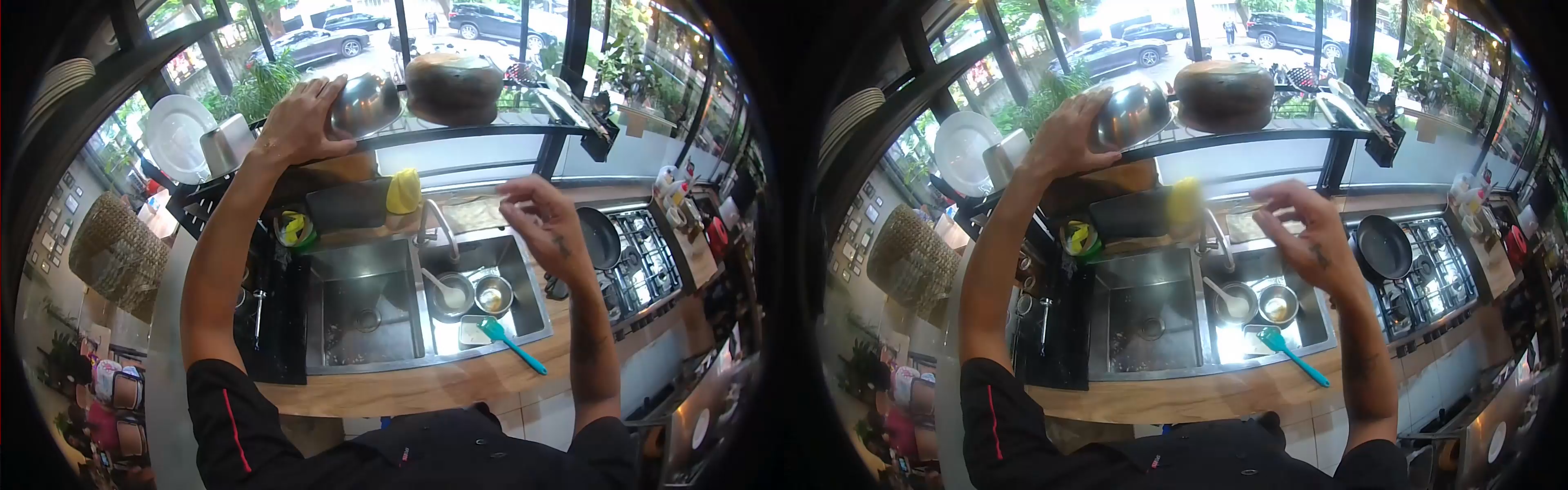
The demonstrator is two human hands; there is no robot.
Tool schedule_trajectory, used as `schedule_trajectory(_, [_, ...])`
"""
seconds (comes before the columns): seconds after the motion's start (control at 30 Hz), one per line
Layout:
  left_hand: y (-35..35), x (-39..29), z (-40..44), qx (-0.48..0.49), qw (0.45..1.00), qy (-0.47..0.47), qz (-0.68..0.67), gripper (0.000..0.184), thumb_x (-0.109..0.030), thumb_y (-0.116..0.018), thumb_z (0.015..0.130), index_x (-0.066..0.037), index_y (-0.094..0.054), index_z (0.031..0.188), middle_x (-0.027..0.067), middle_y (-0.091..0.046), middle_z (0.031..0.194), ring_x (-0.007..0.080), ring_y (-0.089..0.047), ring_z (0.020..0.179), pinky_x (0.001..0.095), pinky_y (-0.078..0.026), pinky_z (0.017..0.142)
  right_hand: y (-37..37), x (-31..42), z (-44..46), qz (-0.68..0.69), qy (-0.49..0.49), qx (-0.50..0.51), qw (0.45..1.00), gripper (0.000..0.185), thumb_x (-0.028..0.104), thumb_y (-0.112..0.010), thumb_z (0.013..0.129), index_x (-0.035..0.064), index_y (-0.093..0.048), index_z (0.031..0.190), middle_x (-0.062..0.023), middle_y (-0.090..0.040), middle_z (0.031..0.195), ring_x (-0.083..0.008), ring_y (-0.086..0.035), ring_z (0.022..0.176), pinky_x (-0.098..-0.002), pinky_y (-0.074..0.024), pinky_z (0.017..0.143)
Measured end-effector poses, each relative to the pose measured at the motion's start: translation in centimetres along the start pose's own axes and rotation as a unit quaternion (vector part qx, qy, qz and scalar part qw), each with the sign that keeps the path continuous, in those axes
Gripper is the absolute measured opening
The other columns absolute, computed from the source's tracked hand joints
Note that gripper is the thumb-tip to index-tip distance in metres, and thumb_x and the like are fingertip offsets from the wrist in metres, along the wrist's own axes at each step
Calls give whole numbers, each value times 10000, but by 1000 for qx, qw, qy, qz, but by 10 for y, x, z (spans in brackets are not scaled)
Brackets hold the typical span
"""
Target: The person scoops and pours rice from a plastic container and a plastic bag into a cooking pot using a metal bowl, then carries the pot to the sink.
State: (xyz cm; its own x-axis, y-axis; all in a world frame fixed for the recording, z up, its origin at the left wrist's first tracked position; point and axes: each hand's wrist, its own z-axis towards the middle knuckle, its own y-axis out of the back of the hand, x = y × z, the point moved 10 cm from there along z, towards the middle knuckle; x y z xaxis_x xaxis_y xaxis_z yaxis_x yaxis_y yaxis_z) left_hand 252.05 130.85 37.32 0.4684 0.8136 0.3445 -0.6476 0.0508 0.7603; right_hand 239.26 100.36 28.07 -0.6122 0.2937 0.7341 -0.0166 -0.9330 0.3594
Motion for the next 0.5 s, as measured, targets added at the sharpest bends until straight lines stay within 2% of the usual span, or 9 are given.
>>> schedule_trajectory(0.07, [8,-7,-5,-33,998,-41,28,1005,-609,-799,718,-65,-440,1482,217,-616,1276,416,-621,1176,473,-522,1028,-16,5,19,-17,10,-4,1000,238,152,-704,950,50,-708,1165,-76,-716,1098,-147,-662,976,-312,-551,841])
schedule_trajectory(0.1, [6,1,-10,-27,998,-41,23,1005,-609,-799,718,-65,-440,1482,217,-616,1276,416,-621,1176,473,-522,1028,-26,6,28,17,4,-6,1000,236,148,-700,954,48,-706,1168,-85,-718,1119,-153,-670,975,-316,-556,840])
schedule_trajectory(0.2, [34,18,-6,-105,991,-80,-28,936,-547,-786,742,-28,-477,1457,255,-654,1173,394,-692,1033,482,-584,918,-50,25,60,3,52,-6,999,229,143,-695,958,58,-705,1170,-99,-717,1119,-167,-676,973,-325,-564,834])
schedule_trajectory(0.3, [42,59,3,-98,991,-20,-85,922,-519,-744,783,46,-472,1459,290,-642,1220,410,-659,1123,451,-536,1002,-81,49,94,-84,144,-14,986,226,128,-699,947,71,-699,1166,-108,-707,1074,-212,-687,986,-334,-574,797])
schedule_trajectory(0.37, [48,70,2,-118,990,-31,-64,922,-513,-727,801,50,-451,1478,301,-635,1238,420,-636,1170,438,-503,1045,-109,59,121,-133,186,19,973,254,149,-718,925,76,-693,1168,-119,-697,1098,-275,-692,1012,-373,-569,822])
schedule_trajectory(0.43, [54,73,5,-106,987,-23,-119,843,-433,-707,820,44,-462,1470,289,-586,1358,390,-593,1262,426,-463,1089,-134,61,148,-236,248,12,940,313,178,-732,908,95,-679,1205,-131,-674,1175,-338,-675,1050,-421,-547,888])
schedule_trajectory(0.47, [54,75,3,-102,987,-8,-128,840,-444,-684,824,39,-463,1474,288,-586,1356,393,-597,1254,432,-465,1083,-144,58,160,-262,258,9,930,381,197,-741,899,113,-648,1259,-133,-646,1240,-369,-655,1087,-455,-519,949])
schedule_trajectory(0.5, [53,80,2,-105,987,-7,-125,840,-444,-684,824,39,-463,1474,288,-586,1356,393,-597,1254,432,-465,1083,-155,55,172,-263,278,8,924,426,199,-735,904,126,-618,1307,-140,-634,1253,-361,-651,1107,-457,-519,950])
